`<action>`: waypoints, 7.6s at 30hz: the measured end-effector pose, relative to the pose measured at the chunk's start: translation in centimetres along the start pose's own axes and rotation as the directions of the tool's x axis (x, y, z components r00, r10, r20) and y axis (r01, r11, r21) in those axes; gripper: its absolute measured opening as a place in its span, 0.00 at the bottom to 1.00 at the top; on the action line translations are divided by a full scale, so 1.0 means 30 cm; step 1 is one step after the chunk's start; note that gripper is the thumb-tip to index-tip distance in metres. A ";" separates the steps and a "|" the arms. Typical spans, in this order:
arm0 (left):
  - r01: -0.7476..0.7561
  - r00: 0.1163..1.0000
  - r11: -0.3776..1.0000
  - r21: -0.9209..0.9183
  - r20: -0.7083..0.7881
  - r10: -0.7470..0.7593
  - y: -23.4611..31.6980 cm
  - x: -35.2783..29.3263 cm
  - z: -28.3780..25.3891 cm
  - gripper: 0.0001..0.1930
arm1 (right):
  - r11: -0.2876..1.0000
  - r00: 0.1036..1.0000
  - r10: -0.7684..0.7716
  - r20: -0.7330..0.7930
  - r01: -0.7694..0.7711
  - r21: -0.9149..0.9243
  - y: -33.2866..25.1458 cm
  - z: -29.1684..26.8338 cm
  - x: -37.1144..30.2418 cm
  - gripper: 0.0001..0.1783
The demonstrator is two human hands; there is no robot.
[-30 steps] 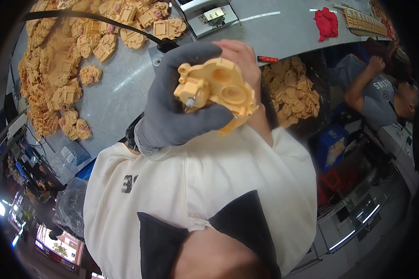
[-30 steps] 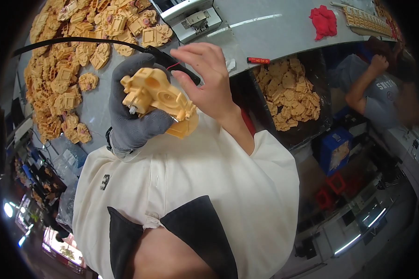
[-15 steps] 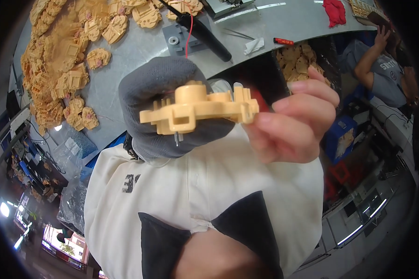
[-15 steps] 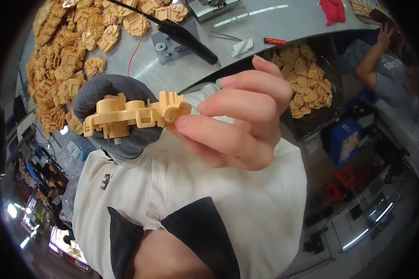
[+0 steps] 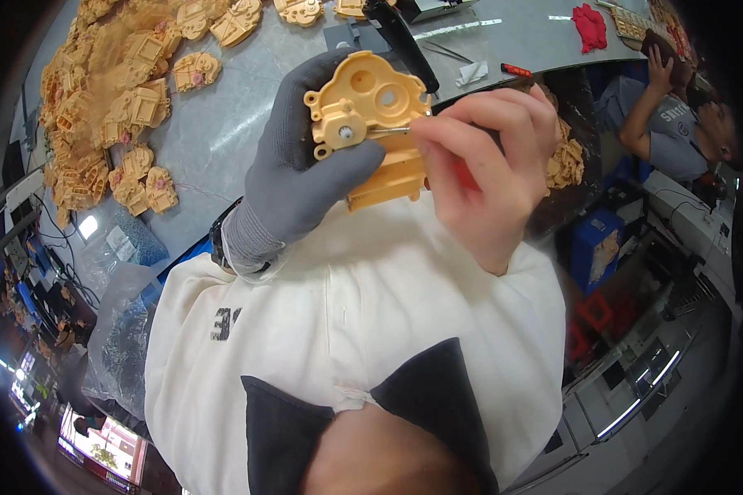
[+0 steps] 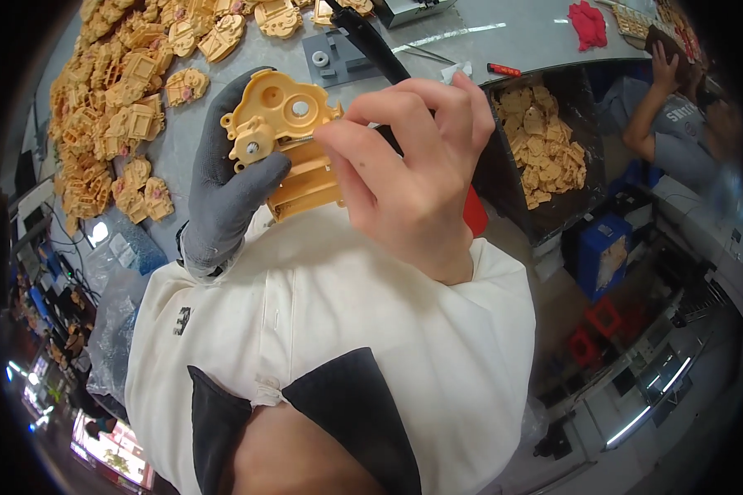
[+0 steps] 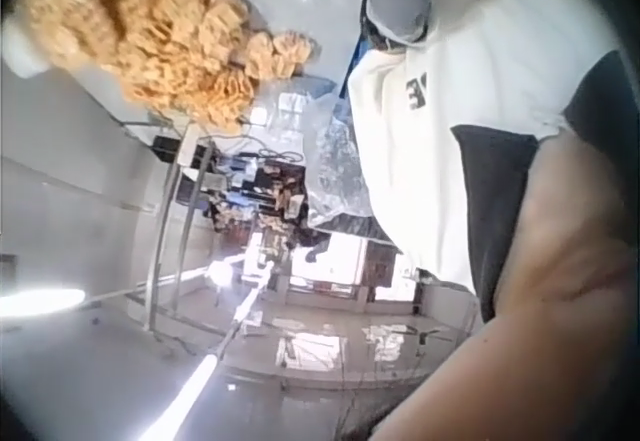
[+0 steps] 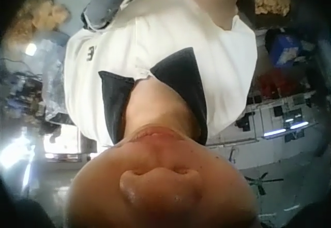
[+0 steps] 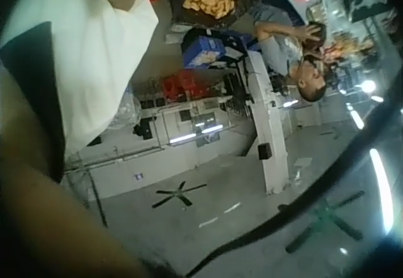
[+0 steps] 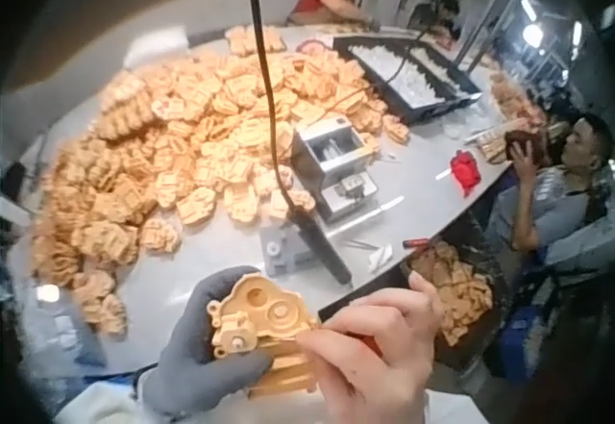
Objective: The person assembles plastic housings by inserting internal components by hand, placing the housings onto a fixture, and fastening them together using an electric screwdriver.
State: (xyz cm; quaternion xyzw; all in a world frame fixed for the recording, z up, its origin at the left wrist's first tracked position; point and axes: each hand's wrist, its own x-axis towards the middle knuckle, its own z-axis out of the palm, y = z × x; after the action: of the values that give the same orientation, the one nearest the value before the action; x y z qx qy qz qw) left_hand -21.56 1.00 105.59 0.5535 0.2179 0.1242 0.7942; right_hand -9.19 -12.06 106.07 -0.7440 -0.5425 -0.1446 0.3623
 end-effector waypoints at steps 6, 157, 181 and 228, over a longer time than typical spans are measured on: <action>0.064 0.998 0.991 -0.115 0.017 -0.063 0.012 -0.021 -0.040 0.33 | 0.993 0.994 -0.110 0.012 0.111 -0.045 -0.012 0.040 -0.003 0.11; 0.555 0.822 0.536 -0.637 0.519 -0.235 -0.544 0.671 0.399 0.19 | -0.515 -0.463 0.857 0.226 -0.765 0.387 0.029 0.276 -2.239 0.04; -0.124 0.992 0.981 -0.152 -0.025 0.122 -0.718 0.748 0.608 0.26 | 0.320 0.502 0.786 0.361 -0.830 0.457 1.033 0.121 -0.996 0.09; 0.180 0.273 0.576 0.797 -0.603 0.750 -0.800 0.154 -0.475 0.27 | 0.528 0.793 0.599 -0.111 -0.287 0.800 0.665 0.507 -0.196 0.27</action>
State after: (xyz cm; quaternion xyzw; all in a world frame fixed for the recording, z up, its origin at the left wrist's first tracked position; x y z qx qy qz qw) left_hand -25.47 6.23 78.07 0.6797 0.5341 0.4742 0.1667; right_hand 4.14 -8.56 84.28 -0.5991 -0.2601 0.0521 0.7555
